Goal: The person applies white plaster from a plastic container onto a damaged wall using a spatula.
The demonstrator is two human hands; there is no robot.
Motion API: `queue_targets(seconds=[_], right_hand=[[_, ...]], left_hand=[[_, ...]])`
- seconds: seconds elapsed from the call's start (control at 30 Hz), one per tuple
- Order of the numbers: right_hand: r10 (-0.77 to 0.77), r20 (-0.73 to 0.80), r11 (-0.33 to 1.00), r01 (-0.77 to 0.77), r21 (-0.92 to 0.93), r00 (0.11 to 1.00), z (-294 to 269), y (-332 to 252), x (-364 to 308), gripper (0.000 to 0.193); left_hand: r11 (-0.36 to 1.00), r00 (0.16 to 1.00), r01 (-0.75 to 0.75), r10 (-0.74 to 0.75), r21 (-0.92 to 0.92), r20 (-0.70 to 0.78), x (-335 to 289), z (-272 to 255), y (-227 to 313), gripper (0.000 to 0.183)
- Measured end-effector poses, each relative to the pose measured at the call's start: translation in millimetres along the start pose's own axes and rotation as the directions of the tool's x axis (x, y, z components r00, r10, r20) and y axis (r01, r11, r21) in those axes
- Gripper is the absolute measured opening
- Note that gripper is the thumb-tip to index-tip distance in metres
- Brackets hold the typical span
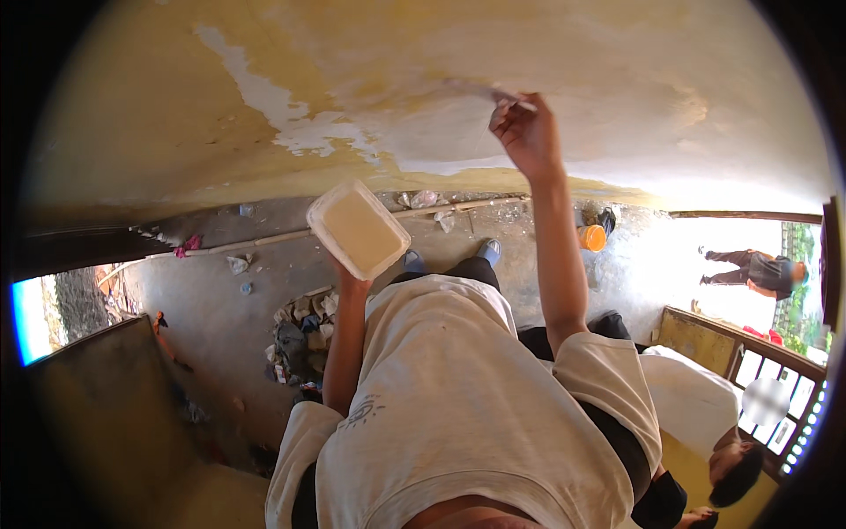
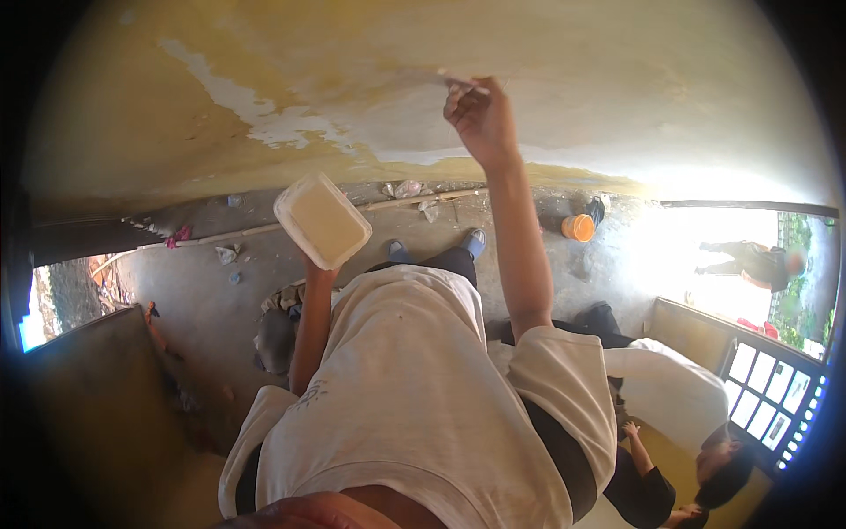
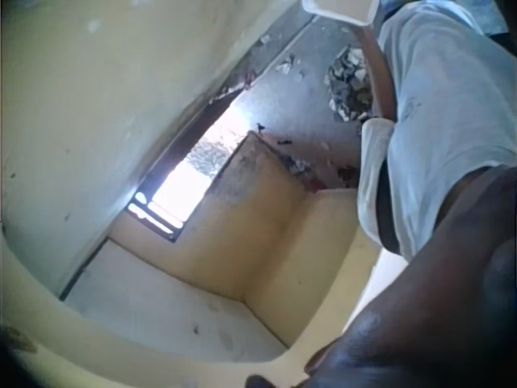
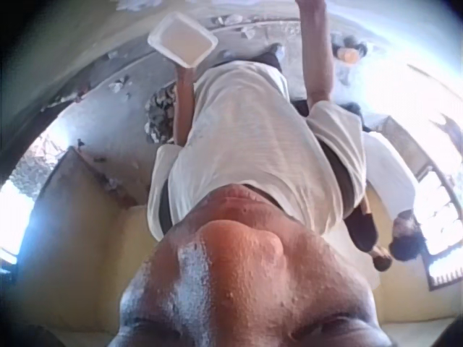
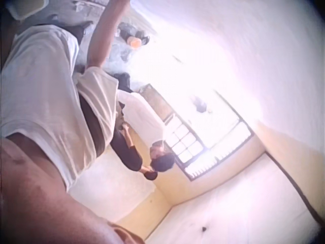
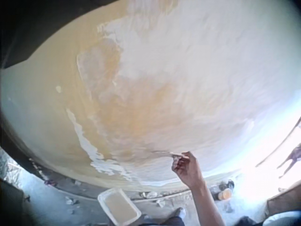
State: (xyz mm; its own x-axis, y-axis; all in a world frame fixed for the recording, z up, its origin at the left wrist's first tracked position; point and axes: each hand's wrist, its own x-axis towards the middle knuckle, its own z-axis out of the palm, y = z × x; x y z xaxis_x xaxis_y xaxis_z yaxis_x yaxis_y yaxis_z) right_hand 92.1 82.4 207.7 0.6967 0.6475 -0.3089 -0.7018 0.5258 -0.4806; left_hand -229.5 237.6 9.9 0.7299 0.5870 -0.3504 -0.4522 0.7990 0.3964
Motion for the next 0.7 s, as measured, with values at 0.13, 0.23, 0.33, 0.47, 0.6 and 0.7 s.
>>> queue_targets(seconds=[0.13,0.23,0.33,0.47,0.6,0.7], right_hand=[[-0.104,0.24,0.993,0.087,0.08,0.965,42,-37,-53,0.03],[-0.223,0.235,0.971,0.194,0.142,0.946,39,-27,-72,0.022],[-0.204,0.076,0.978,0.199,0.069,0.976,5,11,-70,0.022],[0.084,0.017,0.973,-0.078,-0.215,0.996,-72,79,-37,0.023],[0.306,-0.065,0.9,-0.311,-0.305,0.95,-172,140,29,0.025],[0.372,-0.143,0.869,-0.399,-0.292,0.917,-205,176,73,0.021]], left_hand=[[1.0,0.999,0.013,-0.013,-0.019,0.036,5,7,-6,0.062],[0.999,0.998,0.015,-0.013,-0.041,0.056,5,11,-9,0.066],[0.998,0.998,-0.006,0.01,-0.061,0.067,4,13,-9,0.07],[0.997,0.999,-0.022,0.024,-0.072,0.027,3,3,-6,0.064],[0.997,0.999,-0.035,0.036,-0.062,0.02,-1,7,1,0.06],[0.997,0.997,-0.071,0.071,-0.032,0.002,-4,6,6,0.06]])
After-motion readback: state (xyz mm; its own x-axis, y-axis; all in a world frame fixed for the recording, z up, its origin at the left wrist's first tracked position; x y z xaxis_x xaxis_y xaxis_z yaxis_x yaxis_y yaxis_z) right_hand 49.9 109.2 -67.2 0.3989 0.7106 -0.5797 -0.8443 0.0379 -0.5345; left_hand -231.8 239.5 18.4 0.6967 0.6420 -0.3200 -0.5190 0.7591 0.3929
